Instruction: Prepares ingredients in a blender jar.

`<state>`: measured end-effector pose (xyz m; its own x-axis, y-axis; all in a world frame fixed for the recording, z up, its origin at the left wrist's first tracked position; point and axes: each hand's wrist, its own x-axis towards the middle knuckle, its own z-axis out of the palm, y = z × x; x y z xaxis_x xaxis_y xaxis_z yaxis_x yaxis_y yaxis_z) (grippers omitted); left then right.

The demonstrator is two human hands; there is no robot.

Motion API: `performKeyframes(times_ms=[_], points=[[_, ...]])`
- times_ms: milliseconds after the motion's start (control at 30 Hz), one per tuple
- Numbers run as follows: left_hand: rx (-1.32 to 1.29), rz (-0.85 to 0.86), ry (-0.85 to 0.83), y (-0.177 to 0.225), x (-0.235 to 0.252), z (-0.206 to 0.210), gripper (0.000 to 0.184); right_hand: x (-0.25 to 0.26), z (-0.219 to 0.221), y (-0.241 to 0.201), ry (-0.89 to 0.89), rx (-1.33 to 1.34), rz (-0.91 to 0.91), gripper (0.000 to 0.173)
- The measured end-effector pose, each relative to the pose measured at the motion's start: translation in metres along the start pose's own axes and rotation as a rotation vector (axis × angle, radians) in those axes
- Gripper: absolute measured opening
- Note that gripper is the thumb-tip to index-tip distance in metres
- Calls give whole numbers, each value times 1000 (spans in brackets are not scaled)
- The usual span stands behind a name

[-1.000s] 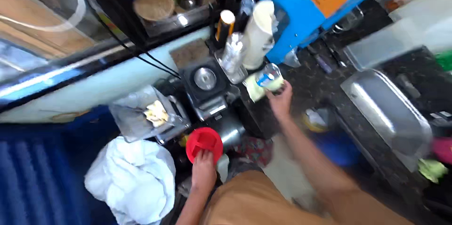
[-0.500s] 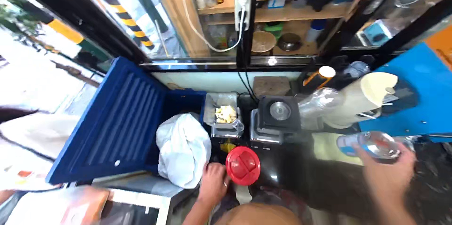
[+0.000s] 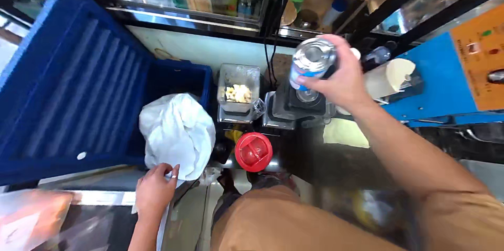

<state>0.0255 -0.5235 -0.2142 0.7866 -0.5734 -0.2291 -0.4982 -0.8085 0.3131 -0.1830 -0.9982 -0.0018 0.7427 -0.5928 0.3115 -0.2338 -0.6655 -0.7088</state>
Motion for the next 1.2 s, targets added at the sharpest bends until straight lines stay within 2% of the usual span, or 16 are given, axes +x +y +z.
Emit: performKeyframes(times_ms=[167, 400, 800, 1000, 1200], points=[[-10, -11, 34, -5, -1, 1, 50, 41, 35, 13, -301, -437, -90, 90], [8, -17, 30, -6, 3, 5, 51, 65, 58, 20, -478, -707, -289, 85], [50, -33, 1, -6, 4, 7, 50, 102, 57, 10, -548, -894, -439, 76], [52, -32, 7, -5, 5, 6, 49, 93, 48, -8, -589, -970, -529, 75], [39, -24, 8, -4, 5, 6, 51, 86, 68, -13, -610, -937, -546, 73]])
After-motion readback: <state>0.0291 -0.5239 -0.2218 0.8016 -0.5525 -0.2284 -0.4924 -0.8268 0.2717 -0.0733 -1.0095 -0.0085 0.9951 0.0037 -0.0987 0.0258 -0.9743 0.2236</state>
